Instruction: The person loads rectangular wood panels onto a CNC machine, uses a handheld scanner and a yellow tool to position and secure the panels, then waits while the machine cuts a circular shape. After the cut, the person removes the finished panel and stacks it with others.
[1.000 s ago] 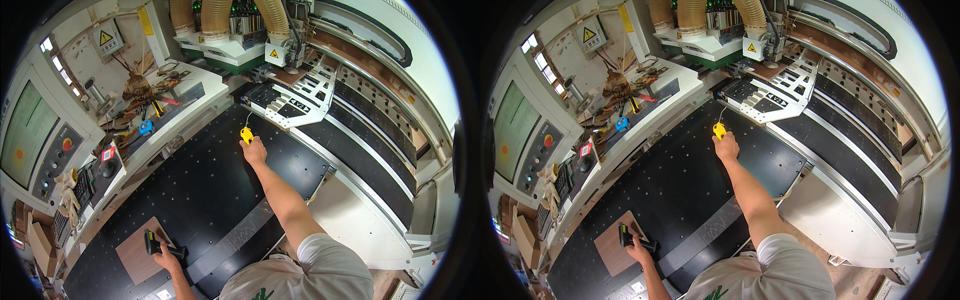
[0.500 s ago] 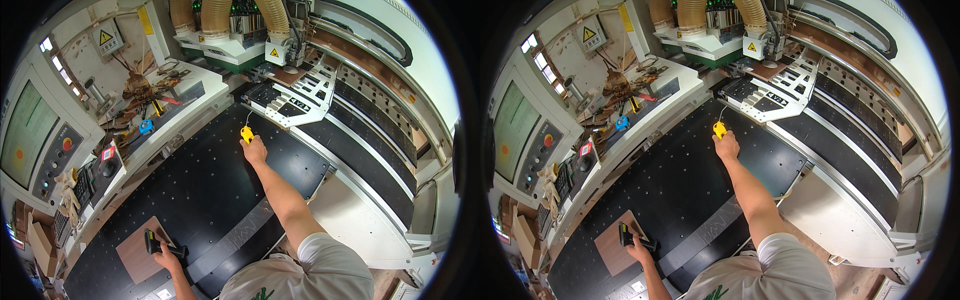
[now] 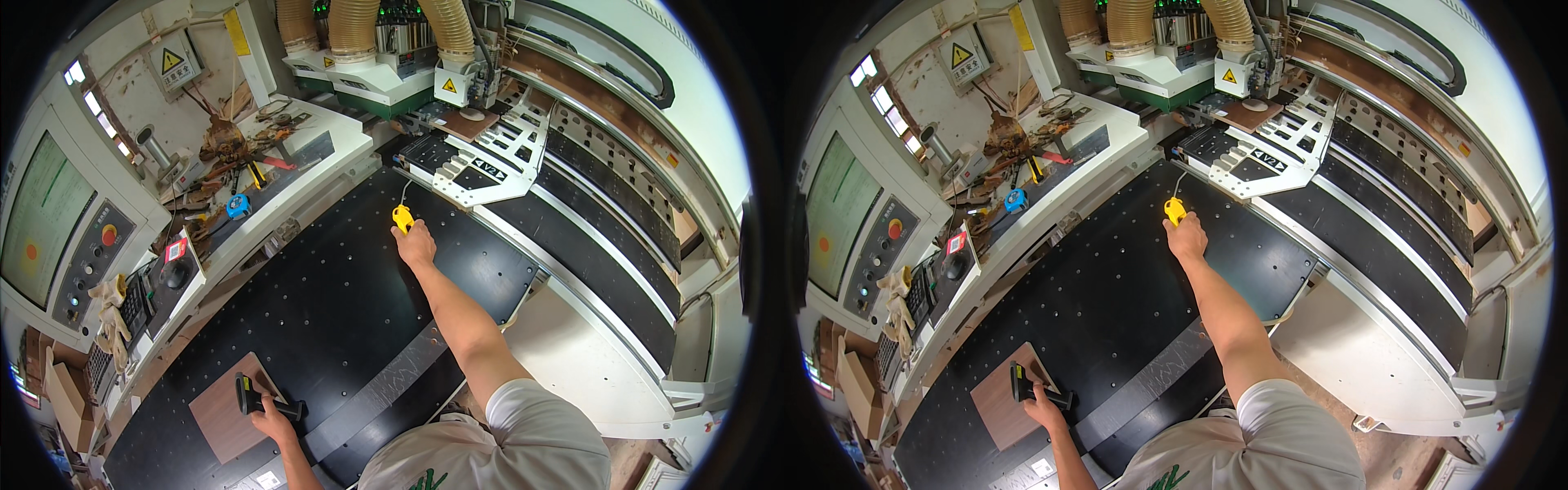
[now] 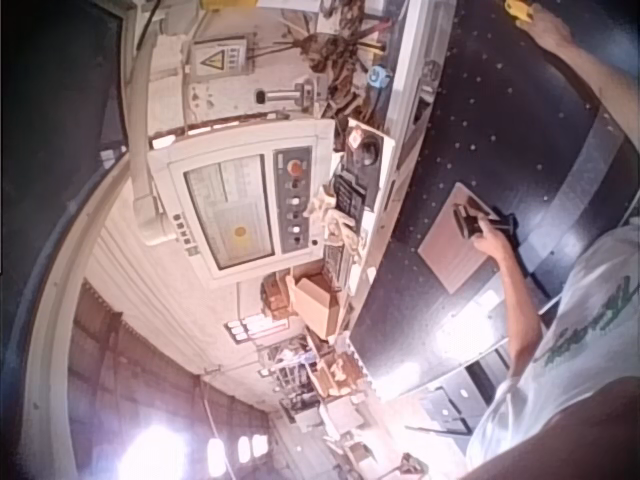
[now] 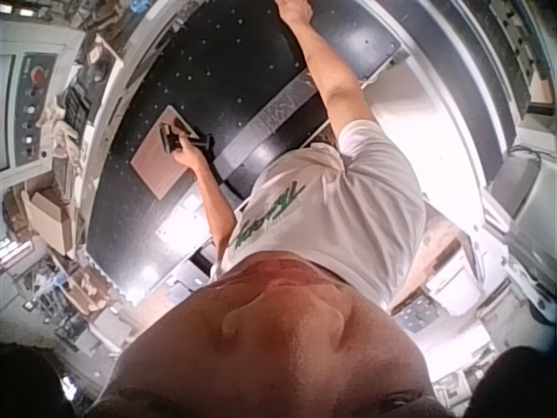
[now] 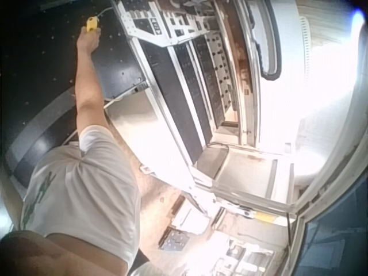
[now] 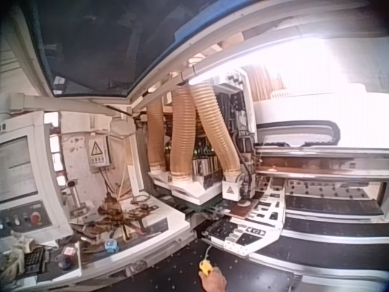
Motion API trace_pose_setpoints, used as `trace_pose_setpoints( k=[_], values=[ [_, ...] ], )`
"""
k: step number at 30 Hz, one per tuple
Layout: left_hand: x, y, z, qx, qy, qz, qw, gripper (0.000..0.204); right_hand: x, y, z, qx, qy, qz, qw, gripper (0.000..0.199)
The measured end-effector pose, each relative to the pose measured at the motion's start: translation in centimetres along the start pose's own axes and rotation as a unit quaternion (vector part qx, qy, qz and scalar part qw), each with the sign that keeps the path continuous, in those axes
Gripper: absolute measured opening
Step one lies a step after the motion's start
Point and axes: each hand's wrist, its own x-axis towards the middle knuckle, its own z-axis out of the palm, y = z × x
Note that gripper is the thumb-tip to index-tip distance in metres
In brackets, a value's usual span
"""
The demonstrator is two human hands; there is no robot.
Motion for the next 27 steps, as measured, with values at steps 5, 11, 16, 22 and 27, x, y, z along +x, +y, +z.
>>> trace_pose_setpoints(
  k=[5, 11, 16, 22, 27],
  values=[
    [0.1, -0.4, 0.0, 0.004, 0.007, 0.011, 1.0, 0.036, -0.1, -0.3, -0.3, 0.002, -0.01, 0.006, 1.0, 0.059],
    [0.2, -0.4, -0.1, 0.014, 0.005, 0.002, 1.0, 0.036, -0.2, -0.4, -0.5, 0.003, -0.015, 0.006, 1.0, 0.059],
    [0.2, -0.6, -0.1, 0.022, 0.009, -0.001, 1.0, 0.036, -0.1, -0.2, -0.2, 0.005, -0.003, 0.005, 1.0, 0.061],
    [0.4, -1.1, -0.1, 0.019, 0.006, 0.0, 1.0, 0.036, 0.0, -0.1, -0.1, 0.004, -0.001, 0.005, 1.0, 0.061],
    [0.3, -1.0, -0.1, 0.011, 0.006, 0.01, 1.0, 0.036, 0.0, -0.2, 0.0, -0.005, -0.002, 0.008, 1.0, 0.062]
  ],
)
